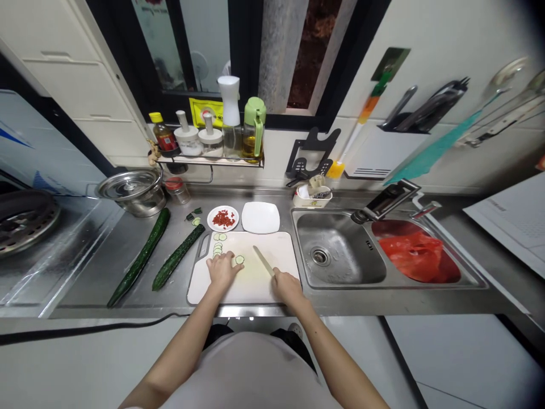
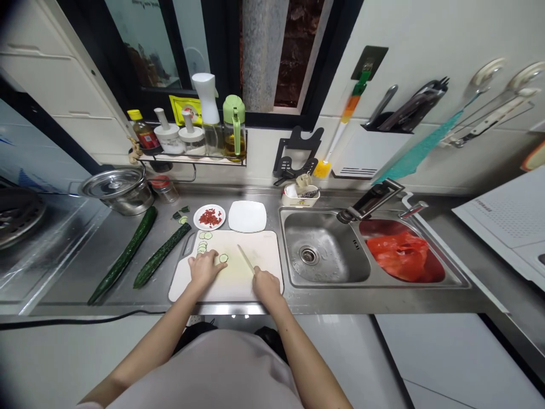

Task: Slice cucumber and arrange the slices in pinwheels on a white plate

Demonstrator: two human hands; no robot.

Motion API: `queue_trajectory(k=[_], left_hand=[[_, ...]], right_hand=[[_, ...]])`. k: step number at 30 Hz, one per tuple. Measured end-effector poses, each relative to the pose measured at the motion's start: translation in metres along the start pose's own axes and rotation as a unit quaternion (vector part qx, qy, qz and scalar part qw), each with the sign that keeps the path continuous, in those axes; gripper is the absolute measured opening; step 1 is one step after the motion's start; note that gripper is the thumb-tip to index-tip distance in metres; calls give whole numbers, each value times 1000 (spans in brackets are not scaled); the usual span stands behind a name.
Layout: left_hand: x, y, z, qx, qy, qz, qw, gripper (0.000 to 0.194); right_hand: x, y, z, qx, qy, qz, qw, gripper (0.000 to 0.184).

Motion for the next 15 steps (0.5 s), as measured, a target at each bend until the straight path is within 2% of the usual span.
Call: queue_trajectory(k=[5,15], left_hand=[[-3,2,-1,-29,29,-12,999,34],[-10,-5,-5,-24,46,-10,999,31]], right_hand=[[-6,15,-16,62,44,-6,997,30],[-12,17,-24,68,71,-31,995,30]])
Point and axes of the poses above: each hand's wrist, its own y-axis away from the middle knuckle, its own x-axis out of the back of the hand, z = x × y, the point moved 10 cm from there along -y, towards the middle knuckle, and after that the axes turned 11 degrees about -z, right-handed, at the moved point
